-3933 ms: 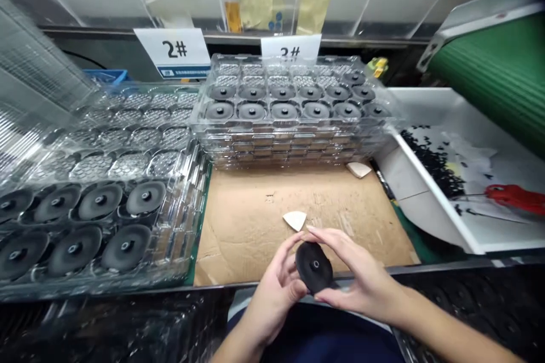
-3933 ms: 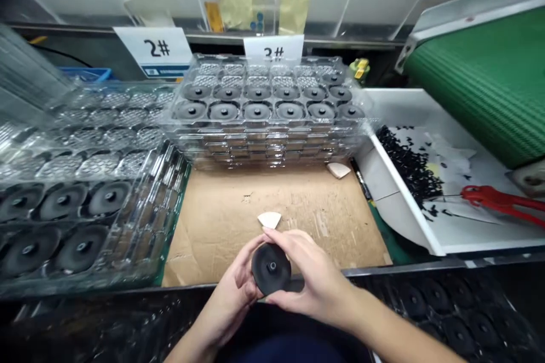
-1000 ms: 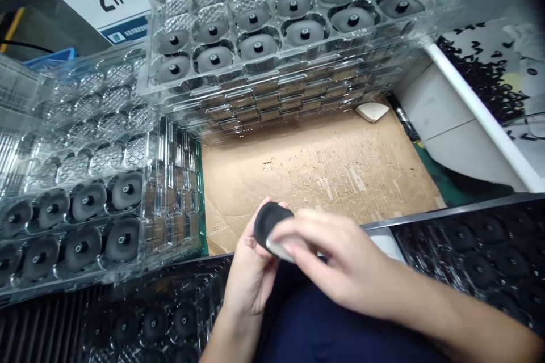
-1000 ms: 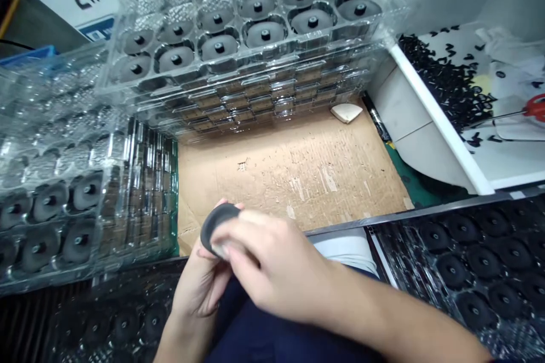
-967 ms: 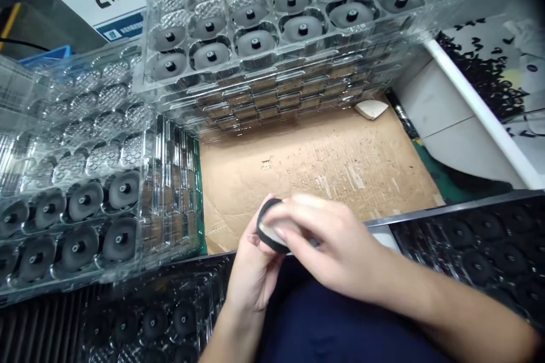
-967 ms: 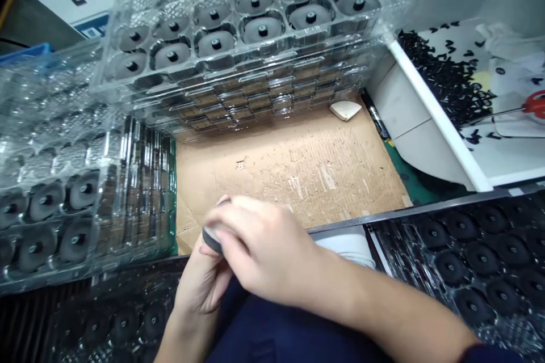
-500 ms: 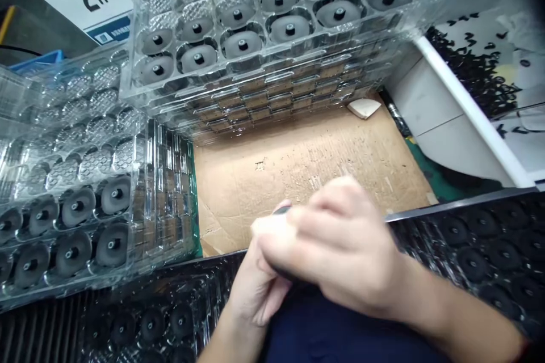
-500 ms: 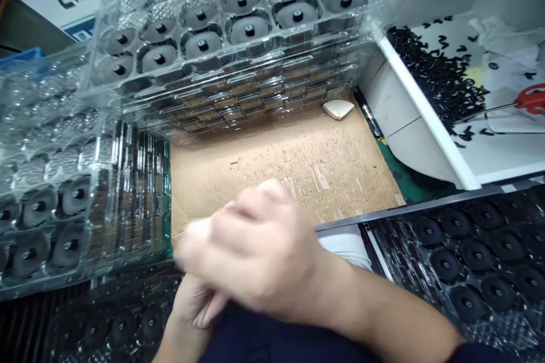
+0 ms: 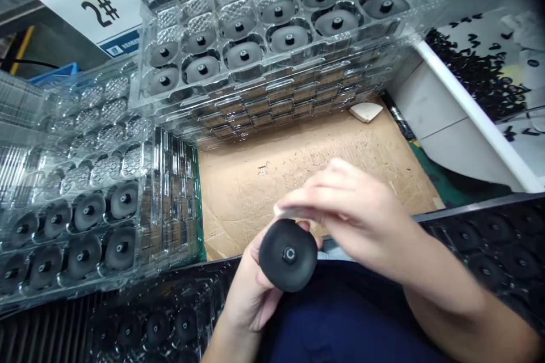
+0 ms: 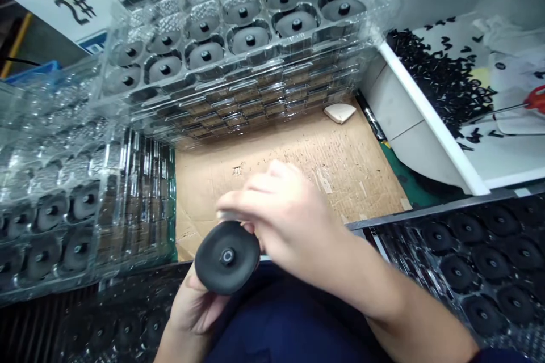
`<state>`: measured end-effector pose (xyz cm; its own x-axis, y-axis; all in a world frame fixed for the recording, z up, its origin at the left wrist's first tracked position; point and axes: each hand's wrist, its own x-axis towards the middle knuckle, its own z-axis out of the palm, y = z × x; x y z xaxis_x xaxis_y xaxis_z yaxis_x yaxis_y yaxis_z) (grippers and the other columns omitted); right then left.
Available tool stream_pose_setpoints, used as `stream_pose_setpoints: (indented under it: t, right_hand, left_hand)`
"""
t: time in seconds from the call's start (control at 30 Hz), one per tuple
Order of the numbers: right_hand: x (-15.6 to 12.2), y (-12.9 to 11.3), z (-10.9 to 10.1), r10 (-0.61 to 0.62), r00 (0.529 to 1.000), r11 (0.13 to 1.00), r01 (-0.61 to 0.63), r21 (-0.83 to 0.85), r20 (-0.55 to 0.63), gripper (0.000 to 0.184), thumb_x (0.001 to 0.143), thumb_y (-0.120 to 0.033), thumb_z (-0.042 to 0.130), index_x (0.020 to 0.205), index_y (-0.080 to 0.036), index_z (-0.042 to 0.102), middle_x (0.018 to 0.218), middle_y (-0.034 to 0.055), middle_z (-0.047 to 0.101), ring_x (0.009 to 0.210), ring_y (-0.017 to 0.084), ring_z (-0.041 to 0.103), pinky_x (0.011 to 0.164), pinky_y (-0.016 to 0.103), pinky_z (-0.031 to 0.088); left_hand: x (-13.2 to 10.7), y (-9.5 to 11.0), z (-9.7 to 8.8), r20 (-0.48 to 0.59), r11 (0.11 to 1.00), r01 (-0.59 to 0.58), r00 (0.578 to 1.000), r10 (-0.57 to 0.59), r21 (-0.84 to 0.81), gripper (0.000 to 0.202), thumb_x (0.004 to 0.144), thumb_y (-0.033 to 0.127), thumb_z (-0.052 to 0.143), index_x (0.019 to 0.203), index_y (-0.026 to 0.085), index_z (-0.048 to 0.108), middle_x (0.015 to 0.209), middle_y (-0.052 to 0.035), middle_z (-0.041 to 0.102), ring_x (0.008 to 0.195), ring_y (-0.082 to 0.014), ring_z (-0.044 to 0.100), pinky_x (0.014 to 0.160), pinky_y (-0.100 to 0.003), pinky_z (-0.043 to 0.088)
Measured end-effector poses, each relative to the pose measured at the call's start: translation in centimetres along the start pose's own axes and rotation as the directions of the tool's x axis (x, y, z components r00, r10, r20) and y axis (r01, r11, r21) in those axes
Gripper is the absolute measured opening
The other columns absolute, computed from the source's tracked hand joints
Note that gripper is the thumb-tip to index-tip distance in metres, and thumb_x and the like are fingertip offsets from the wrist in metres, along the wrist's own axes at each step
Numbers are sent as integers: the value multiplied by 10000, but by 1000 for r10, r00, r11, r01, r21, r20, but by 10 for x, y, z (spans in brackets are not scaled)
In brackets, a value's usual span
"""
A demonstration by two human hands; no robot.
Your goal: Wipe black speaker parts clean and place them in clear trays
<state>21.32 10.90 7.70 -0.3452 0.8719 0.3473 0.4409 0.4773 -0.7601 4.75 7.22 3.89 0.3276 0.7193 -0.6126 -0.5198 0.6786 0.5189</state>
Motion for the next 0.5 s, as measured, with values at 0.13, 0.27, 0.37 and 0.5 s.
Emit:
stream_pose_setpoints:
  t: [0.13,0.27,0.37,0.5]
  right_hand:
    - [-15,21,6,252,939,967,-249,46,-232,177,897,-205,564,1022,-280,663,929,-11,715,842,173,606,747,318,456]
    - [-50,63,38,338,929,936,-348,-45,-148,204,916,-242,505,1026,-259,676,909,19,723,827,194,612,743,343,475]
    - [-62,83,47,334,939,938,-339,-64,-84,196,887,-204,519,932,-244,705,815,23,726,740,193,620,677,334,485]
    - [-36,47,30,292,938,948,-309,-68,-188,215,912,-183,506,1039,-262,661,947,16,715,859,182,604,769,332,458]
  left_hand:
    - [-4,10,3,43,999,45,998,-46,22,534,597,241,835,1100,282,663,1126,-49,705,1008,-293,671,942,-409,496]
    - [-4,11,-4,133,994,68,990,-56,-85,577,544,408,834,1086,290,677,1187,-64,678,1058,-307,651,911,-379,520]
    - [-2,8,-6,152,990,64,987,-45,-125,596,519,430,832,1074,271,683,1148,-56,694,1004,-275,676,829,-310,555]
    - [1,3,-1,104,993,17,995,-5,-115,594,490,384,861,1043,246,695,1067,-47,724,1002,-282,674,848,-309,547]
